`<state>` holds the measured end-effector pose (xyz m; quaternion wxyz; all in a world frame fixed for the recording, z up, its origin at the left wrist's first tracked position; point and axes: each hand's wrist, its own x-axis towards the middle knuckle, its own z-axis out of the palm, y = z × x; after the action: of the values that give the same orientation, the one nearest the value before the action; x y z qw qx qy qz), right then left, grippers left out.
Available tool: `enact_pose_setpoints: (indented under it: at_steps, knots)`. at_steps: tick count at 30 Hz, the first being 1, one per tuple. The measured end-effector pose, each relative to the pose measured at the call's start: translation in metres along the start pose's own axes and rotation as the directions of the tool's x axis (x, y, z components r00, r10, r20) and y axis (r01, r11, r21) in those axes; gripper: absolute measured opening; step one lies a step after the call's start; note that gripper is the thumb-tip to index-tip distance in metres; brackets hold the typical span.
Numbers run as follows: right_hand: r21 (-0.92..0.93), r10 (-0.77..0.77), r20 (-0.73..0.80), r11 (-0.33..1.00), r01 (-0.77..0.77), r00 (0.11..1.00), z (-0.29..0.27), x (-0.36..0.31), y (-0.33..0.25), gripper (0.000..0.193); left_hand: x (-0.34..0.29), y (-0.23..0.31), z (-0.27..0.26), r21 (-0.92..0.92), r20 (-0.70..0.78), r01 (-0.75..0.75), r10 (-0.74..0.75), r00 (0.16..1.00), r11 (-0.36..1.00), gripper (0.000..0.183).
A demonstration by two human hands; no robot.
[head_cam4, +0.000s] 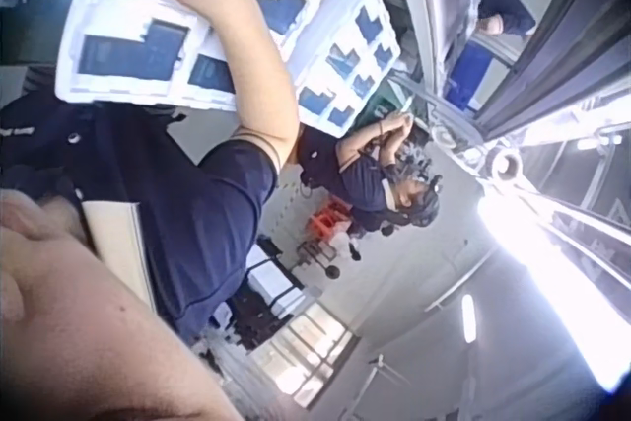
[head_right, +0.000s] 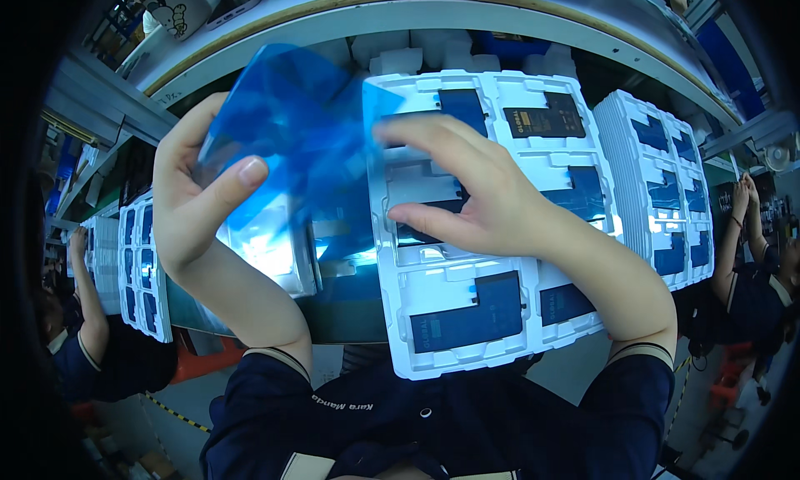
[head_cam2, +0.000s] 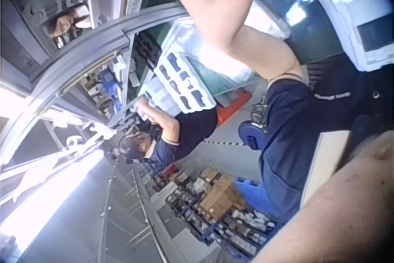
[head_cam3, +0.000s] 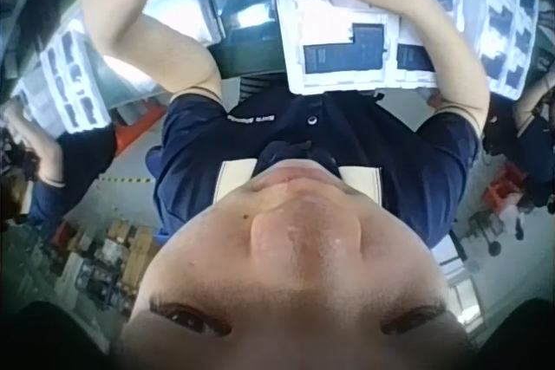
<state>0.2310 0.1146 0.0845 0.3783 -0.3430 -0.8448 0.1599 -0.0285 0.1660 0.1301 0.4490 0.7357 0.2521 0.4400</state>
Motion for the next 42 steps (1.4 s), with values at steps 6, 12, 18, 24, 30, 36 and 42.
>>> enact_pose_setpoints:
  at_steps: [6, 12, 18, 24, 30, 36, 42]
  knots:
    - [0.456, 0.225, 0.009, 0.866, -0.204, 0.974, 0.004, -0.009, -0.007, 0.032, 0.008, -0.010, 0.007, 0.430, -0.198, 0.105, -0.020, 0.980, 0.897, 0.044]
    - [0.593, 0.315, -0.056, 0.774, -0.222, 0.948, 0.004, -0.006, -0.011, 0.044, 0.012, -0.004, 0.011, 0.425, 0.281, -0.359, 0.256, 0.925, 0.831, 0.057]
    - [0.487, 0.323, -0.146, 0.846, -0.217, 0.935, -0.002, -0.005, -0.010, 0.018, 0.007, -0.001, 0.035, 0.550, 0.294, -0.367, 0.238, 0.926, 0.750, 0.040]
    - [0.204, 0.128, -0.252, 0.976, -0.077, 0.959, -0.005, -0.004, -0.004, 0.009, 0.004, 0.004, 0.039, 0.638, 0.137, -0.304, 0.285, 0.949, 0.708, 0.035]
    - [0.128, 0.064, -0.299, 0.991, -0.026, 0.952, -0.009, -0.005, -0.003, 0.012, -0.008, 0.026, 0.030, 0.607, -0.138, 0.112, -0.034, 0.990, 0.787, 0.034]
    - [0.221, 0.157, -0.327, 0.971, -0.086, 0.932, -0.010, -0.004, -0.008, 0.012, -0.001, 0.012, 0.042, 0.036, -0.111, -0.003, 0.007, 0.994, 0.999, 0.018]
    - [0.081, 0.054, -0.412, 0.996, -0.022, 0.909, -0.020, -0.004, -0.004, 0.012, 0.004, 0.007, 0.050, 0.255, -0.142, -0.080, 0.119, 0.983, 0.964, 0.021]
